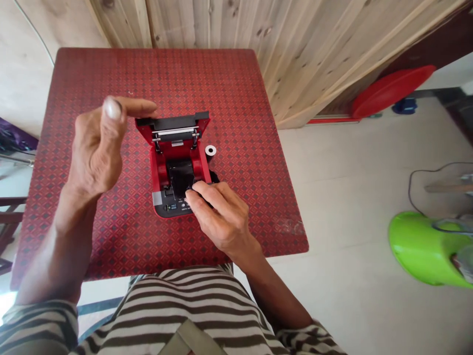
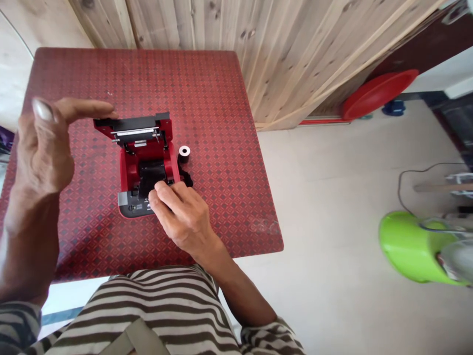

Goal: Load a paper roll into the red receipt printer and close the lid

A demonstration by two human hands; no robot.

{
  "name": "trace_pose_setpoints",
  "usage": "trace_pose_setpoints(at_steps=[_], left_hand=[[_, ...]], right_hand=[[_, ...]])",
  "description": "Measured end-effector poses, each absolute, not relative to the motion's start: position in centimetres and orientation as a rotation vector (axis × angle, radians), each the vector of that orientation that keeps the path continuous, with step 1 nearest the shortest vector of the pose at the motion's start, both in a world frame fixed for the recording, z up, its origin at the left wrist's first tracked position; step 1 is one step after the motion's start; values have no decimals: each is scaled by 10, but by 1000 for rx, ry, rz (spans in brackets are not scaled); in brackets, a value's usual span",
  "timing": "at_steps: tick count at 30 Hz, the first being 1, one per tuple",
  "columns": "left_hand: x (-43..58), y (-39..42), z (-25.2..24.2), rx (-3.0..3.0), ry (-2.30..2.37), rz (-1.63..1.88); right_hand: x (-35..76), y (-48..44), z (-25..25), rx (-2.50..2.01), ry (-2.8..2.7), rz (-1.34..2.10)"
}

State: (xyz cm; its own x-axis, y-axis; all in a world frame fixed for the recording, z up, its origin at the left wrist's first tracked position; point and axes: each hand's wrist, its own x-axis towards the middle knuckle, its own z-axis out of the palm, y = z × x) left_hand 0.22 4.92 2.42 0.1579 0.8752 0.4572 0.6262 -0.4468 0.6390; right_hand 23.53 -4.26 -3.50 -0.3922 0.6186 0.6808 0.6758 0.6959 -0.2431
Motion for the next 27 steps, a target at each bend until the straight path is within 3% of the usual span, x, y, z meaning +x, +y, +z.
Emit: trace_pose_setpoints(at_steps=[4,12,19,27], left_hand=[[1,13,27,2284,1317,1150],[0,-32,-18,2486,1231,1036],[5,-41,-36,2825,1229,1019],[9,-44,-43,2825,1291,1009]], right_hand=[[236,-43,-35,-985,-2151,-110],[237,-44,-36,-989,-2171,-113],[237,-43,-37,-967,-2180,-80],[236,-47,-38,-990,-2124,53]])
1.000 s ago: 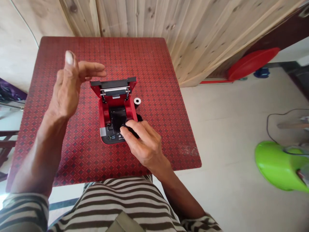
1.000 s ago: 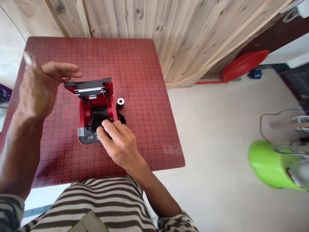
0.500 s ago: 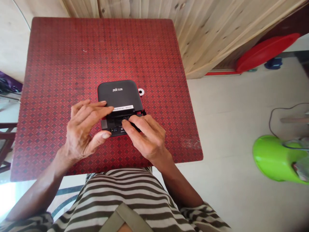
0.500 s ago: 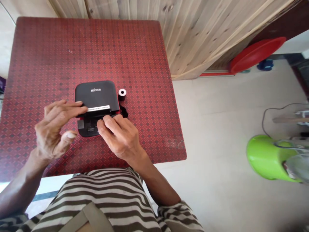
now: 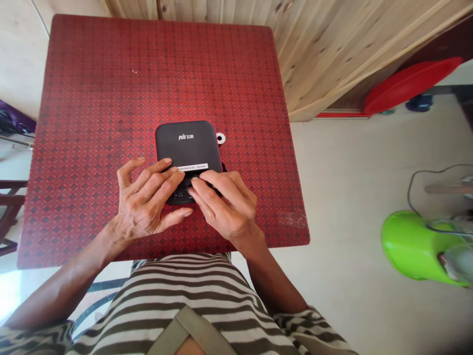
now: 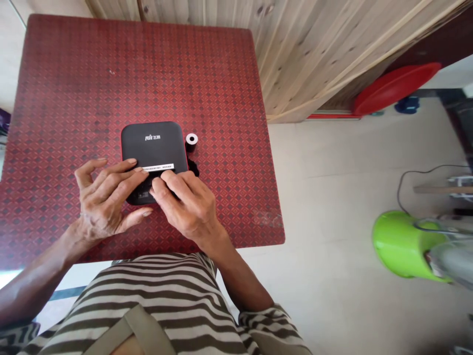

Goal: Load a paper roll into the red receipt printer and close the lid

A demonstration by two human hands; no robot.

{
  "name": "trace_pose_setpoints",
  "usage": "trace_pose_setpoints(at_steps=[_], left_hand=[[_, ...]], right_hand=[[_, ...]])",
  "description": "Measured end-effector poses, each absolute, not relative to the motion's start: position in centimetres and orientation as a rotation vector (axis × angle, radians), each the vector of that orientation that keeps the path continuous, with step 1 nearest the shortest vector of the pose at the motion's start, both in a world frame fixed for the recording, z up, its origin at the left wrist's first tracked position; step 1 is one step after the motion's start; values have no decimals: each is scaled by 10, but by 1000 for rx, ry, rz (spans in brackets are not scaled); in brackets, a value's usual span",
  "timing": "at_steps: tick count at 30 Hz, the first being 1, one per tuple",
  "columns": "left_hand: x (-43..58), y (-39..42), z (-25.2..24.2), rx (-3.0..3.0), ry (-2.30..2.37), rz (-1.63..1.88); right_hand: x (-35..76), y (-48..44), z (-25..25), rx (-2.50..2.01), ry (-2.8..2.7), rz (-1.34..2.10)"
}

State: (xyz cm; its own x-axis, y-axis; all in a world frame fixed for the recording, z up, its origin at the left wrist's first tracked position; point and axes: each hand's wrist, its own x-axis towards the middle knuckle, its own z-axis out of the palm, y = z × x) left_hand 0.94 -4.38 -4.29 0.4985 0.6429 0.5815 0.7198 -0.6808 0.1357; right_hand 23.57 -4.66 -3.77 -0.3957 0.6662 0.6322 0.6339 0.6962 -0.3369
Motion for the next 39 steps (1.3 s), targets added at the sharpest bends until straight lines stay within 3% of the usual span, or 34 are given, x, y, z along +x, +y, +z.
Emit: trace_pose_setpoints(at_steps=[7,11,17,39], left_hand=[[2,-49,-41,-2619,-1320,-1118],[-4,-61,-50,-2409,-1286,-1328],[-8,-70,-72,-2421,-1230,-1164],[-9,-65,-70,-2404,-1236,-1030]], right_hand=[[266,-37,-36,-1230,-1763,153],[288,-27,-73,-1394,-1592,314],[294,-22,-119,-1525,-1414,643],[295,-19,-119,-1555,-1495,554]])
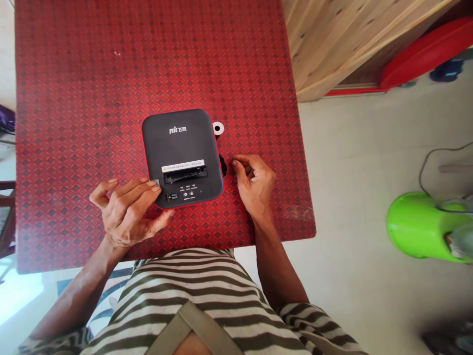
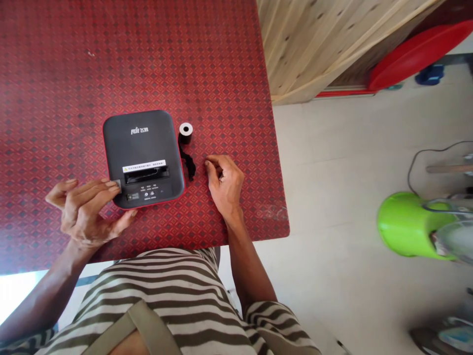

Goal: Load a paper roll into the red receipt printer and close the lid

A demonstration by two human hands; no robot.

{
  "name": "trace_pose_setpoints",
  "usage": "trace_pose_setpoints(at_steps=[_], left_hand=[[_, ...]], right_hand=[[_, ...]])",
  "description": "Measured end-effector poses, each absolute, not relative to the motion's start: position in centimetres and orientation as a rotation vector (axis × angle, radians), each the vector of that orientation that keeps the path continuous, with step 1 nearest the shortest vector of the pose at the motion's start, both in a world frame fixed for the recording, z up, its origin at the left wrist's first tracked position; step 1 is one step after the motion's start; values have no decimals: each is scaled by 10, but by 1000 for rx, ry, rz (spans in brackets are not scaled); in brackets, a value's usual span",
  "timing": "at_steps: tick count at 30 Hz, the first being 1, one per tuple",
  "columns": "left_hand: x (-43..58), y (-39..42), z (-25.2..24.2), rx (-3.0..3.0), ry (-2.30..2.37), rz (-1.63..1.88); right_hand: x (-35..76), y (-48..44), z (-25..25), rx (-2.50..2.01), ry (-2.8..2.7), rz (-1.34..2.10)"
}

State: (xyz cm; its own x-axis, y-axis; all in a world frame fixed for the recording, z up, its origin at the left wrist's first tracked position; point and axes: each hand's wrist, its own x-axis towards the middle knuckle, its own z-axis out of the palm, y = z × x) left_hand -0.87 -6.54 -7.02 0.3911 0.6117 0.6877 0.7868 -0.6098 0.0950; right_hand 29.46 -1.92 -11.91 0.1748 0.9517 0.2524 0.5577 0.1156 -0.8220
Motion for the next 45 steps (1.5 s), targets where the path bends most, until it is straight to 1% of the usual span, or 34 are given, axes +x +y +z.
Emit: trace_pose_setpoints(at_steps=[6,12,16,19,22,25,28,31,33,39,45], left_hand=[[-8,-66,-74,-2403,-1300,-1048],[-3,-59,-76,-2379,-1215,-1173],[-3,-56,-78,-2389,-1199,-1189],[-4,-57,-80,-2408,-1188,-1217],[-5,-59,-83,-2419,-1166,-1277],[-7,-61,-87,-2428,-1147,-1307],[-9,-62,-91,-2422,-1140,-1324],[-9,-64,-94,-2412,-1165,-1337],[-8,-64,-94,-2405,-1172,-1350],[-4,-63,-89,-2416,-1156,-1353],[-4,-63,-89,-2407,-1168,-1338]], right_hand=[[295,-20,-116,-1591,-1501,583],[294,-19,-121,-1588,-1506,577],[294,-19,-121,-1534,-1494,594],[293,-20,-95,-1486,-1543,541],[284,-18,-47,-1409,-1713,365],[260,-4,-4,-1247,-2062,368],[228,19,17,-1305,-2515,391],[201,37,17,-1402,-2819,362],[190,44,8,-1404,-2877,330],[187,57,-19,-1265,-2768,246],[195,52,-11,-1261,-2764,275]])
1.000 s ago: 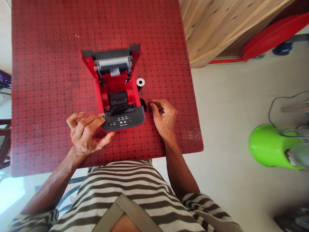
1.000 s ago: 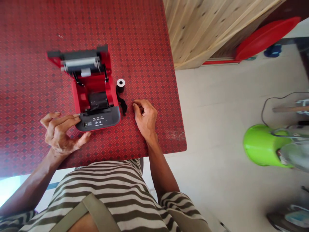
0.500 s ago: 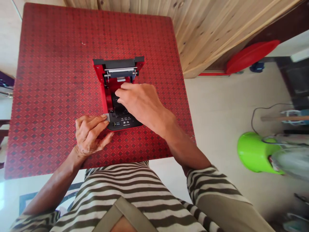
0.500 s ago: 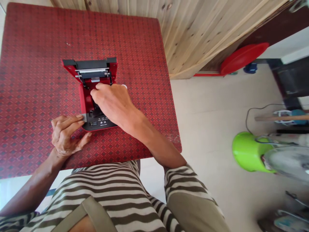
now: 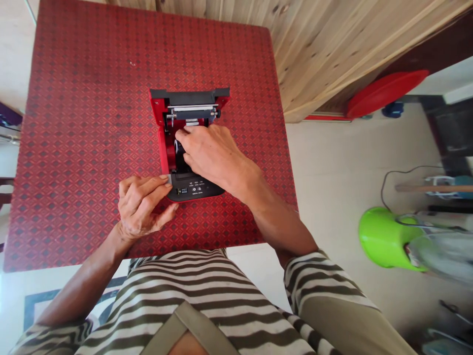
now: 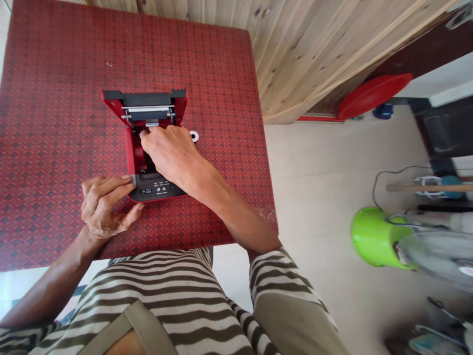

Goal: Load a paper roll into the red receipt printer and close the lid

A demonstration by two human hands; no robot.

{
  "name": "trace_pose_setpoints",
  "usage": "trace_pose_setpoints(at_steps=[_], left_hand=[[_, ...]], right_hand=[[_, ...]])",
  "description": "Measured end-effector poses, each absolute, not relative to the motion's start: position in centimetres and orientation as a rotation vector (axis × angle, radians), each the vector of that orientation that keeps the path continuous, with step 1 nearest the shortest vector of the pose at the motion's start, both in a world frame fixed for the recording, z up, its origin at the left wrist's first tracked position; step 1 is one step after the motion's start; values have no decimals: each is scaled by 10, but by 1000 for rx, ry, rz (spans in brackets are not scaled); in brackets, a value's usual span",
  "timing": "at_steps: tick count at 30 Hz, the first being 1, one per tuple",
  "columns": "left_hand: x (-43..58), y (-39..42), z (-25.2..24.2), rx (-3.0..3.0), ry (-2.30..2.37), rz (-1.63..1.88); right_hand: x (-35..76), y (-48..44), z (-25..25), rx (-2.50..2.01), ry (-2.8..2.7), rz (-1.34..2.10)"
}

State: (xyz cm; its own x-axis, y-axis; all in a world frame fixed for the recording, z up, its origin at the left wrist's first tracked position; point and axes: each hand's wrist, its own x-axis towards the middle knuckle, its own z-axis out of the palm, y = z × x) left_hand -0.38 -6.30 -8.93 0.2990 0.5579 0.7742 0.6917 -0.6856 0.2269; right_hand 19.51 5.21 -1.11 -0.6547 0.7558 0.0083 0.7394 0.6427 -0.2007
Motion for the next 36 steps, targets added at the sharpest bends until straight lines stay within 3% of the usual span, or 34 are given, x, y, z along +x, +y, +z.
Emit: trace_pose_setpoints(at_steps=[5,11,15,22,29,36], left_hand=[[-5,-62,-91,-2399,-1177,-1334],[-5,-61,-90,-2379,-1203,-1290],[-7,-60,-92,-2383,-1196,-1297],[-9,-61,-96,-2349,-1199,-1285],[-11,-62,-97,-2371,-1205,-1270],[-11,-61,-95,-2380,-1209,-1256]], right_hand=[[210,36,9,-1186,-2592,352],[285,2,33,-1053,-1987,735],[323,-26,-6,-1167,-1581,955],[308,-39,-96,-1332,-1557,1124],[333,-31,-77,-1357,-1605,1349],[328,45,-80,-1391,-1732,947]])
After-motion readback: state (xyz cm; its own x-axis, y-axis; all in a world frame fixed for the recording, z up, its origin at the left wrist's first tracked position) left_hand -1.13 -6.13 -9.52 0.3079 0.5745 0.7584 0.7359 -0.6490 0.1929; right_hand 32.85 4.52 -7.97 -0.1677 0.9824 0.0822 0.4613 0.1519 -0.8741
